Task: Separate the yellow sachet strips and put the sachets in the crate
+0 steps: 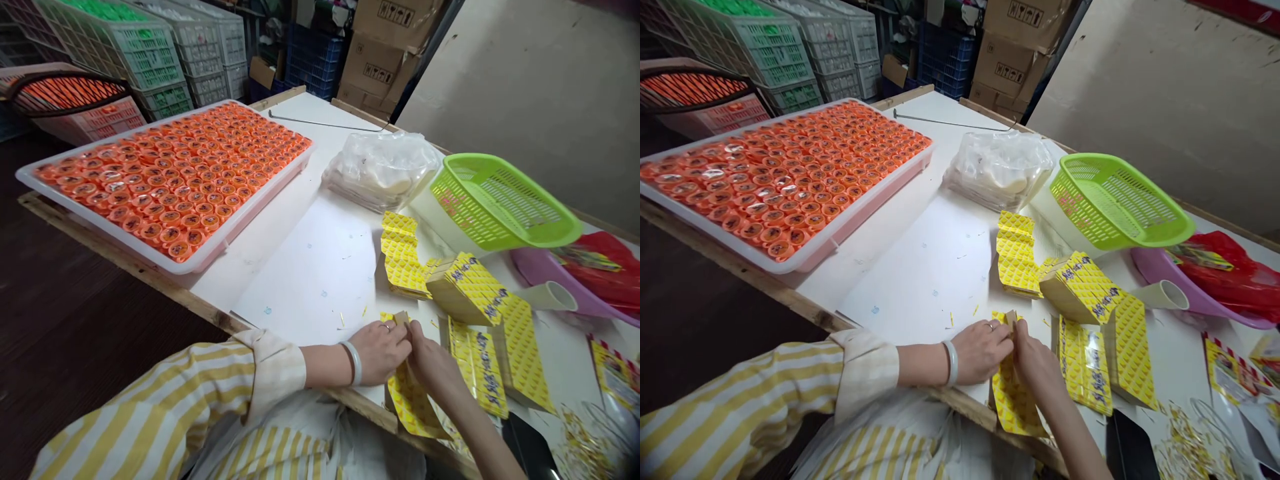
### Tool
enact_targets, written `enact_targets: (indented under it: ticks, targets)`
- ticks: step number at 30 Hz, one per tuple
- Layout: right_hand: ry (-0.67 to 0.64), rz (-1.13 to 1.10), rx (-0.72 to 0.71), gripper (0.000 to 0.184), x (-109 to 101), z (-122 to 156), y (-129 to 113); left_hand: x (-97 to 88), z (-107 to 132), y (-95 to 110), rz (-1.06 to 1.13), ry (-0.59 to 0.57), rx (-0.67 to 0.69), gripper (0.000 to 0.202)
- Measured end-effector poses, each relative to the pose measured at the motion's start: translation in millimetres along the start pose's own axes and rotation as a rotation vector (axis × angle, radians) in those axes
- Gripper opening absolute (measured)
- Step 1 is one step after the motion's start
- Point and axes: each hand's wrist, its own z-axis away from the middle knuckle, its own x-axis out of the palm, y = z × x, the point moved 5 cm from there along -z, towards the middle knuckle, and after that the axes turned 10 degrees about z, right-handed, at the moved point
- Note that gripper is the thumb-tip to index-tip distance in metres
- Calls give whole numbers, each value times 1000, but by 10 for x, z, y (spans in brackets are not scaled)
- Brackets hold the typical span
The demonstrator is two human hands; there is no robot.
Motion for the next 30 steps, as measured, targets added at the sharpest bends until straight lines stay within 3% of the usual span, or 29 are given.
enact_targets:
  ticks: [2, 4, 10, 17, 21, 26, 30]
  targets:
    - [-8, -26, -22, 16, -8, -32, 28, 80, 60, 74, -58, -3, 8, 51]
    - [-11, -57, -43, 19, -19, -58, 46, 155, 48, 69, -94, 14, -29, 66]
    - [4, -120, -110, 18, -58, -148, 84, 271, -102, -27, -90, 41, 39, 18]
    - [-28, -61, -108, 16, -36, -144, 73, 342, -111, -96, -70, 22, -23, 23]
    - [-43, 28, -67, 12, -21, -34, 17, 310, -80, -65, -78, 22, 29, 25]
    - [5, 119, 5, 19, -56, 48, -66, 109, -48, -66, -84, 149, 120, 21]
    - [97, -54, 120, 35, -52, 129, -61, 107, -96, -146, 32, 52, 247, 18]
